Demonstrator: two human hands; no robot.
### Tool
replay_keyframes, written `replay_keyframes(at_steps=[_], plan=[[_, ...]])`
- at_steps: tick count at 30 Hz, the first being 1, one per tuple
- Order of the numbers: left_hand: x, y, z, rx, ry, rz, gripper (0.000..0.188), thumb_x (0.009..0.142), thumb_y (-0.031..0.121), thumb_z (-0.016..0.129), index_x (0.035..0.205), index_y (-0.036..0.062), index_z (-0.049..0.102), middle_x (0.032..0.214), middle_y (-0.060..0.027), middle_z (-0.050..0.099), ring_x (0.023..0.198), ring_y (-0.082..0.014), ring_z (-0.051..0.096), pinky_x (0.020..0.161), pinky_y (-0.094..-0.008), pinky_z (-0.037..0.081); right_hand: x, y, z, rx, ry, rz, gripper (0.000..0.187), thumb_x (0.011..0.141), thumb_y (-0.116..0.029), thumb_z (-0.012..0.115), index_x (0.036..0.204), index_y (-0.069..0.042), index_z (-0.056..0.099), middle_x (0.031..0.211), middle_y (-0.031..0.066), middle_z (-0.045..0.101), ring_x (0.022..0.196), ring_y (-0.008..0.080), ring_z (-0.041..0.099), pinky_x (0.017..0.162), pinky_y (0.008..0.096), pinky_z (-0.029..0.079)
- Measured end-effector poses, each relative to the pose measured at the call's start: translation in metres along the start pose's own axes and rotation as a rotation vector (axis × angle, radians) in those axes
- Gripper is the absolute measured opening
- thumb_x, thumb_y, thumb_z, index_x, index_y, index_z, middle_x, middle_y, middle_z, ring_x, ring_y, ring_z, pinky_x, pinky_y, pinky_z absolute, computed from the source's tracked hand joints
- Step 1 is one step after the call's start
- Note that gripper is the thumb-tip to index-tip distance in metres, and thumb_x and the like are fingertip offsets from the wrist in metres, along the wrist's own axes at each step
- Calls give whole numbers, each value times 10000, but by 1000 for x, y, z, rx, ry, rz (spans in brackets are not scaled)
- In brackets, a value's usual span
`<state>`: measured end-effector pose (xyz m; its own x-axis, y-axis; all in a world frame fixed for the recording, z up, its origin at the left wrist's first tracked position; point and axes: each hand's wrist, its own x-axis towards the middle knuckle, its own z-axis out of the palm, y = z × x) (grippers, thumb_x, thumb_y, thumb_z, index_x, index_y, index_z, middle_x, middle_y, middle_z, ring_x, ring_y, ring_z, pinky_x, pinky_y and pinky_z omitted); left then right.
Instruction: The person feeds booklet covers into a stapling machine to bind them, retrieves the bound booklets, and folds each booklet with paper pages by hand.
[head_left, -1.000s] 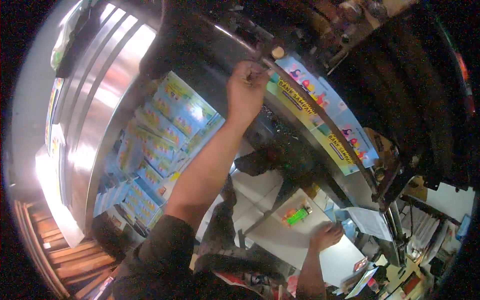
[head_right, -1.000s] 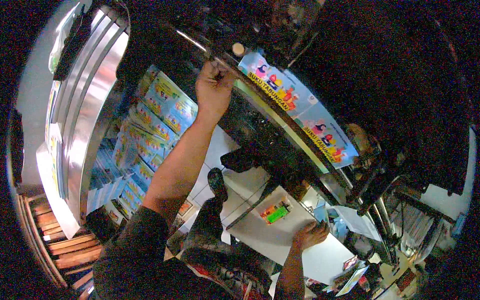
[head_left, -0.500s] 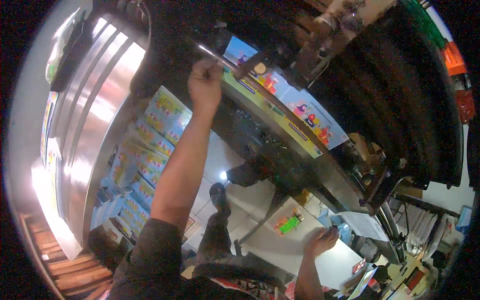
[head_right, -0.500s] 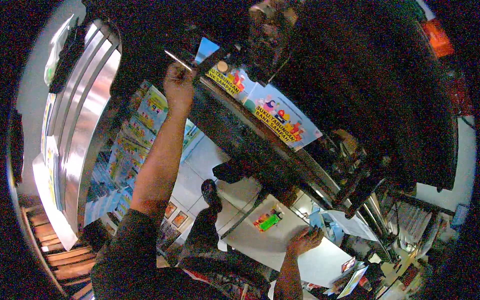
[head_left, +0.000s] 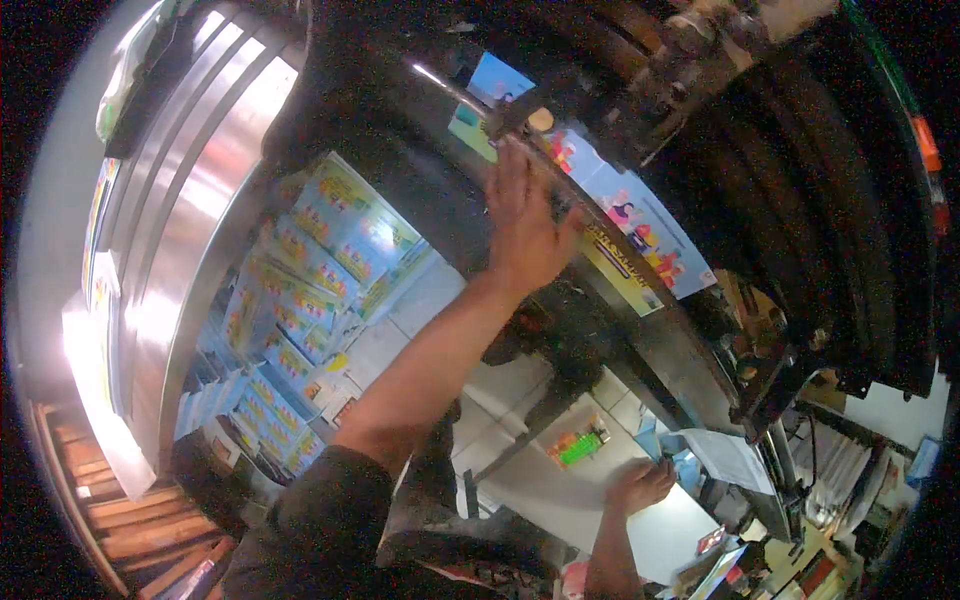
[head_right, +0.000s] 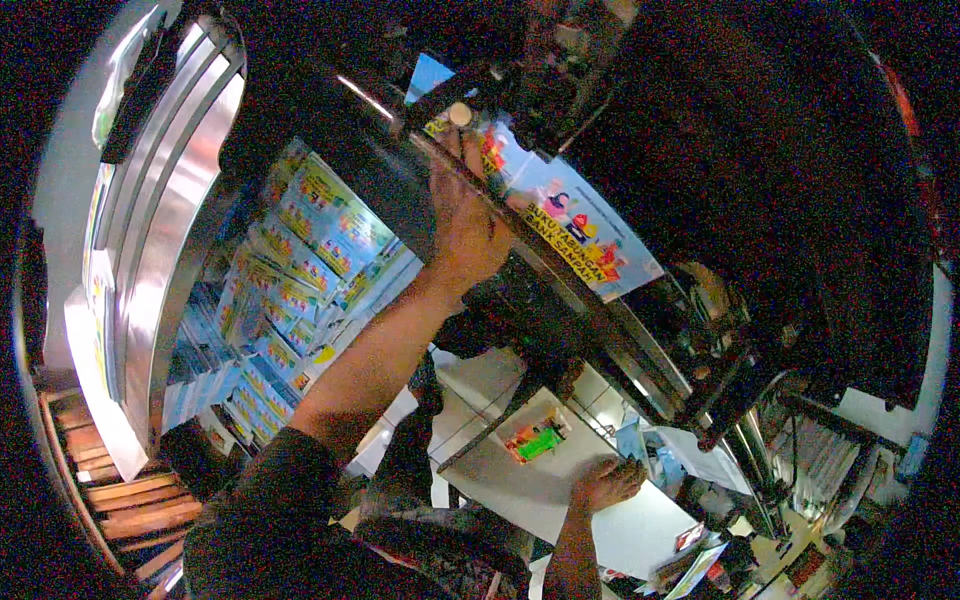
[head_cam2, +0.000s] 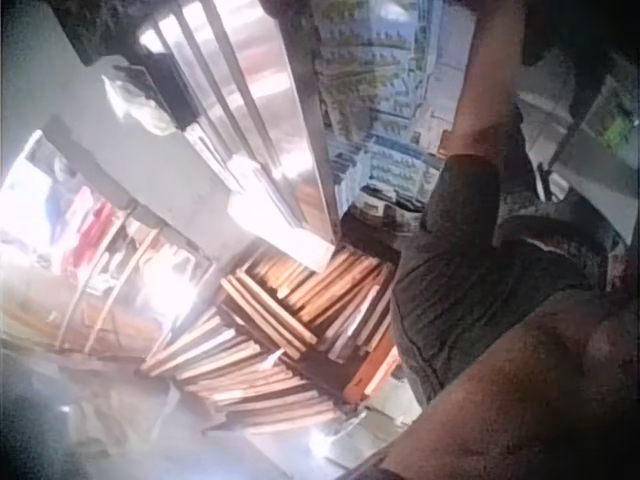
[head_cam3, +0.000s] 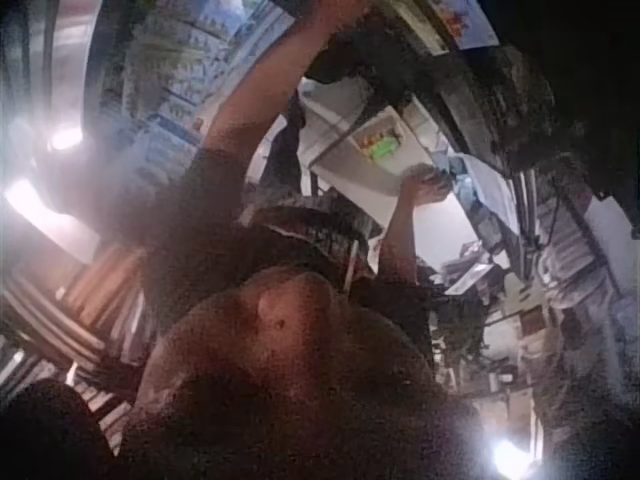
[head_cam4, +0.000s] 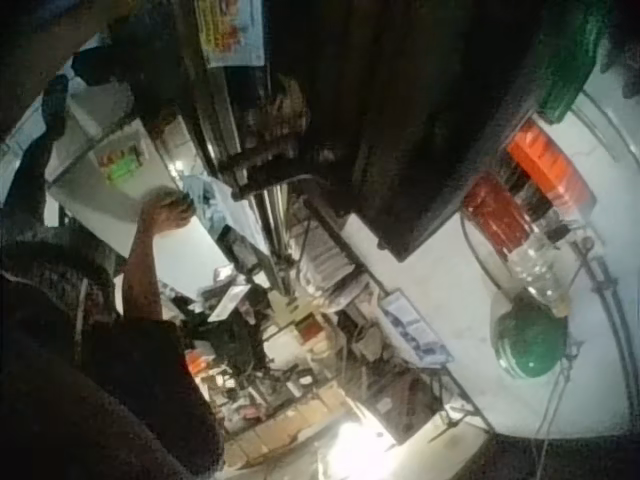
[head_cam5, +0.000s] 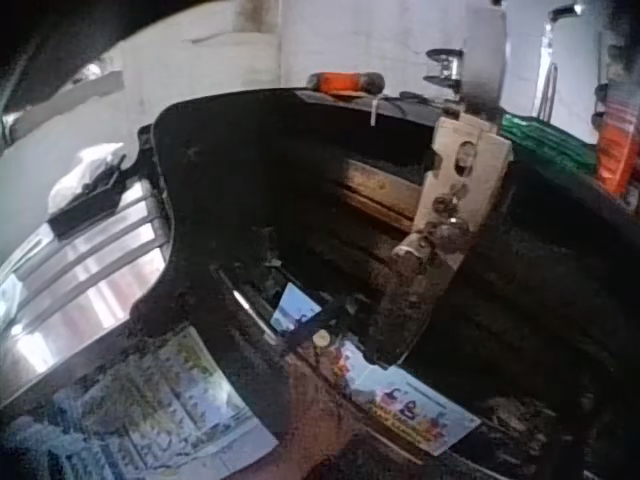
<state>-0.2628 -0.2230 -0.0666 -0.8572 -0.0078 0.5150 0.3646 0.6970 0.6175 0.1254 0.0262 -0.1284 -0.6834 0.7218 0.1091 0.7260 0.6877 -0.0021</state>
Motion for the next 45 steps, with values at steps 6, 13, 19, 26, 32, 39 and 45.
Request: replay_keyframes(at_steps=[6, 13, 19, 26, 32, 39, 45], plan=[[-1, -19, 5, 59, 8, -16, 796, 797, 352, 657, 1342, -114, 312, 1435, -338, 229, 1365, -506, 162, 1088, -606, 159, -4, 13, 4, 8, 43, -35, 495, 972, -383, 376, 1160, 31, 570, 1263, 235, 513, 1245, 408, 405, 1048, 535, 294], [12, -31, 1, 60, -31, -25, 759, 799, 366, 635, 1311, -114, 344, 1414, -367, 236, 1364, -516, 156, 1085, -614, 161, -4, 6, 6, -140, 181, -105, 300, 886, -218, 527, 1062, 25, 526, 1146, 197, 544, 1106, 393, 513, 941, 544, 408], [12, -31, 4, 146, -11, 6, 769, 814, 373, 632, 1301, -144, 339, 1441, -346, 217, 1379, -486, 155, 1090, -613, 139, -2, 13, 8, 29, 49, -83, 451, 984, -360, 385, 1185, 14, 537, 1268, 224, 490, 1247, 404, 390, 1066, 546, 275], [15, -35, 1, 138, -10, 4, 772, 814, 395, 645, 1312, -115, 348, 1447, -326, 222, 1383, -469, 164, 1090, -616, 138, -1, 12, 8, 38, 50, -97, 447, 982, -363, 390, 1158, 18, 543, 1257, 222, 492, 1241, 417, 394, 1054, 549, 288], [14, -32, -3, 154, -12, 0, 738, 815, 394, 640, 1291, -106, 379, 1426, -317, 265, 1365, -477, 201, 1081, -621, 164, 0, 15, 11, -54, 86, -158, 428, 974, -351, 404, 1165, 6, 545, 1252, 221, 494, 1234, 419, 406, 1044, 553, 298], [8, -35, -7, 208, -166, -25, 773, 831, 456, 613, 1275, -138, 394, 1455, -316, 228, 1371, -470, 193, 1089, -610, 164, -4, 20, 17, -132, 104, -40, 471, 933, -333, 430, 1173, 59, 535, 1247, 234, 521, 1226, 403, 422, 1051, 514, 305], [7, -33, -11, 123, -111, -11, 810, 844, 501, 586, 1341, -94, 353, 1485, -296, 186, 1393, -445, 171, 1090, -608, 158, 4, 10, 6, -63, -11, 19, 492, 963, -368, 363, 1161, 55, 518, 1250, 266, 482, 1221, 420, 405, 1035, 529, 307]])
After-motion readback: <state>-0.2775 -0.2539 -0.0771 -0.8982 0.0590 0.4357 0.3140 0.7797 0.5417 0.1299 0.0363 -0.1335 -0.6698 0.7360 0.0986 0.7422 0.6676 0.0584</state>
